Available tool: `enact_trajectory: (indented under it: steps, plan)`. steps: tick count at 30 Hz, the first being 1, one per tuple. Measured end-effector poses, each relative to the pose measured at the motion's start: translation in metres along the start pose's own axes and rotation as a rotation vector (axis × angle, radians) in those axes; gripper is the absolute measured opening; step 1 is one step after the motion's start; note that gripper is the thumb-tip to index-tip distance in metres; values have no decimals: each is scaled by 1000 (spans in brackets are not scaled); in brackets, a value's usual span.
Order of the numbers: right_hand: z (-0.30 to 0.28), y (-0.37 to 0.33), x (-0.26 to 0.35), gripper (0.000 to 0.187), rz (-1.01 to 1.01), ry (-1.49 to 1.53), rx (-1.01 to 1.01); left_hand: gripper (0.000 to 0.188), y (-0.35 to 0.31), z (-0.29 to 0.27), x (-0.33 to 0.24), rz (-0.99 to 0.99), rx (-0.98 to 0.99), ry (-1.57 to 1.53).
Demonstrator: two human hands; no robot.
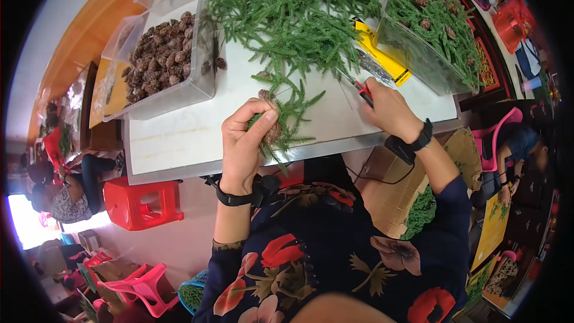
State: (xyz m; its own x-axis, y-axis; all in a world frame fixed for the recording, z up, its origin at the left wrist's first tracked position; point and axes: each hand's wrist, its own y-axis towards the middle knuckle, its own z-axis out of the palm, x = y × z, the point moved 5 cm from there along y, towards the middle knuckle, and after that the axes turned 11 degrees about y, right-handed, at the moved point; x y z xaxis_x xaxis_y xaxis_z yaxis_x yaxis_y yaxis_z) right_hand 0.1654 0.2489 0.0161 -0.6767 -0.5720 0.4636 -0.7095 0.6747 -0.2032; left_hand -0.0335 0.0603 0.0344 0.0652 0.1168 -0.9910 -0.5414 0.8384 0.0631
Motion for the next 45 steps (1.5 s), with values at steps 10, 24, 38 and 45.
enact_trajectory:
  steps: [10, 24, 38, 45]
  plan:
    - [-30, -17, 85, 65, -843, 360, 109, 14, -4, 29, 12, -45, 467, -577]
    - [-32, -11, 116, 58, -1014, 260, 166, 28, -14, 27, 10, -148, 602, -680]
    - [-29, -24, 105, 35, -633, 186, 209, 8, -8, -3, 6, -169, 128, -195]
    - [-18, -28, 97, 37, -546, 179, 95, 4, -11, -2, -11, 78, -155, 332]
